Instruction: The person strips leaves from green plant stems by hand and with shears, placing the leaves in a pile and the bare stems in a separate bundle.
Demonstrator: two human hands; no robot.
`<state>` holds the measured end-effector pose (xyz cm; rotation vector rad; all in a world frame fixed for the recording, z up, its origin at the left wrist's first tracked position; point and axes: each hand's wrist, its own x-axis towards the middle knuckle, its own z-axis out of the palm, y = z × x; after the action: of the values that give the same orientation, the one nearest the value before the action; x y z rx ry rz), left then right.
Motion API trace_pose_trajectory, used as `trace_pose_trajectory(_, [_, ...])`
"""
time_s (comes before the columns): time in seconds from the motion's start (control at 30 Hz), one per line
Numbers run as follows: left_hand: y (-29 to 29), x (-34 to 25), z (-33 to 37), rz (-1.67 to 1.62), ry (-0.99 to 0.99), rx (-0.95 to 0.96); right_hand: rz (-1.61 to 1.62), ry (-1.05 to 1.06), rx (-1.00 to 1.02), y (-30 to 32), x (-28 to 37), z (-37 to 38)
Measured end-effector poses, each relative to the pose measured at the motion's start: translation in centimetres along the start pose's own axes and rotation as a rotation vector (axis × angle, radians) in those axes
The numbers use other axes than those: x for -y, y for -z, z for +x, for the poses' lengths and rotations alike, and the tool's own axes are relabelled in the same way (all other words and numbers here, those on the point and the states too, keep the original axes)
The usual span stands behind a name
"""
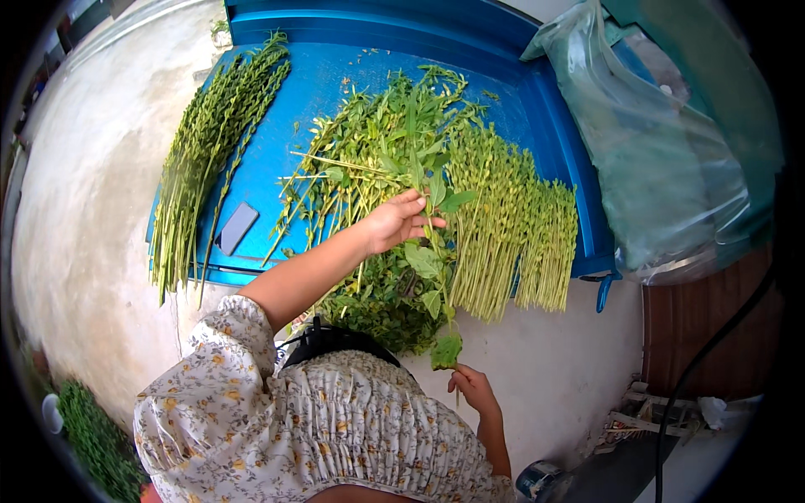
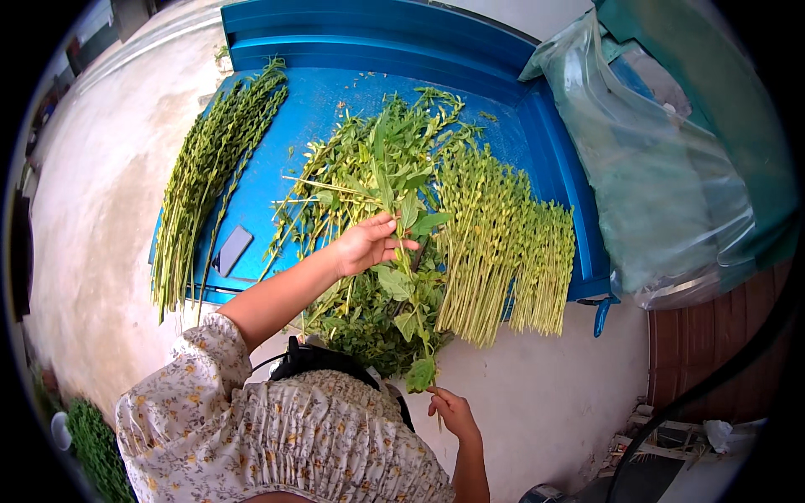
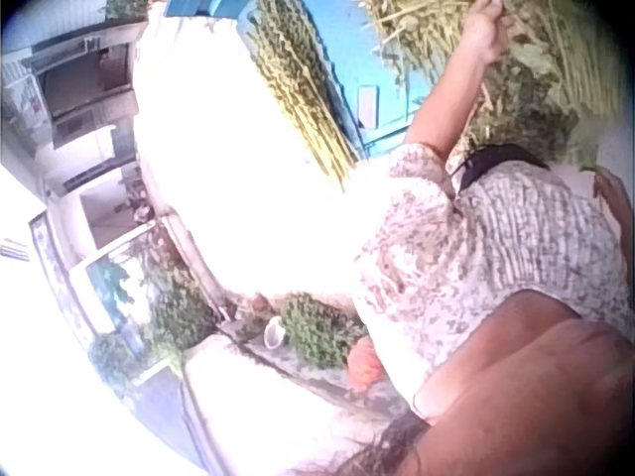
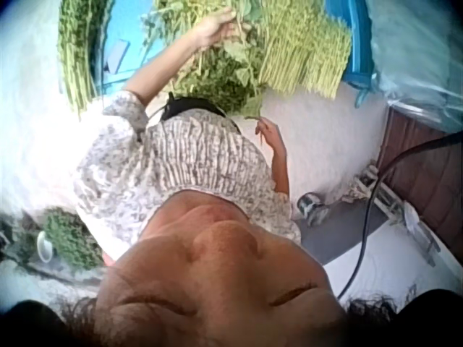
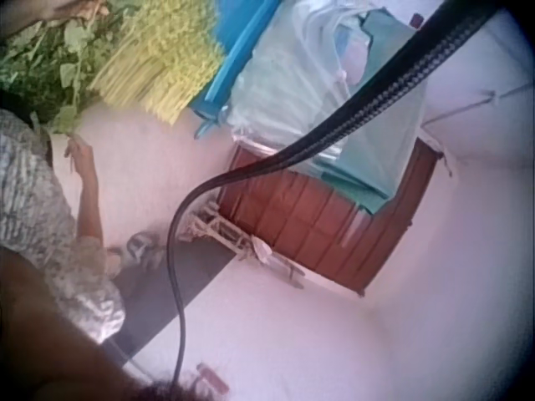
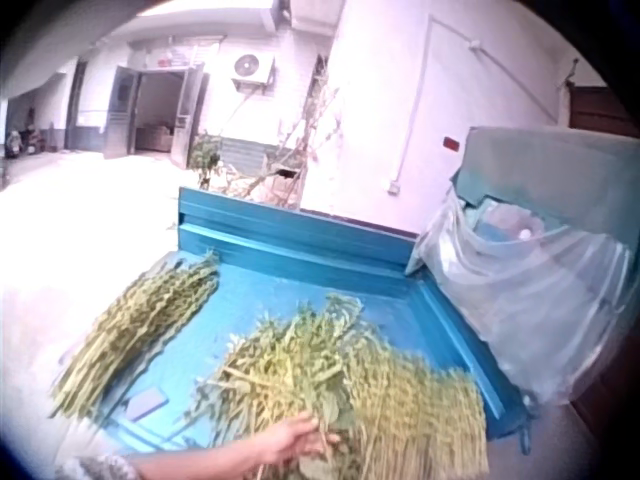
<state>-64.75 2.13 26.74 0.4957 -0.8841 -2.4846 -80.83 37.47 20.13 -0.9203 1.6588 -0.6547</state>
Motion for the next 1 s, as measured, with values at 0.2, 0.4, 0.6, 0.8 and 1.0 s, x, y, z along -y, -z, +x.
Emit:
trace_pose_trajectory(0.2, [0.1,-0.5,-3.0,0.087,-0.123,-0.013,-0.516,0.070,-0.218,-1.4,-2.1,6.0])
trace_pose_trajectory(0.4, [-0.9,-1.3,-5.0,0.051,-0.215,0.022,-0.183,0.457,-0.576,-0.8,9.1,8.4])
trace_pose_trajectory(0.6, [-4.3,-2.0,-6.4,0.420,-0.324,-0.001,-0.210,0.966,-0.758,-1.7,25.8,7.4])
trace_pose_trajectory(0.8, [-4.0,-0.3,-5.7,0.407,-0.366,0.082,0.397,0.717,-0.492,-1.2,26.9,10.1])
trace_pose_trajectory(1.0, [-4.6,-0.4,-5.6,0.365,-0.265,0.053,0.479,0.674,-0.544,-0.8,25.1,10.3])
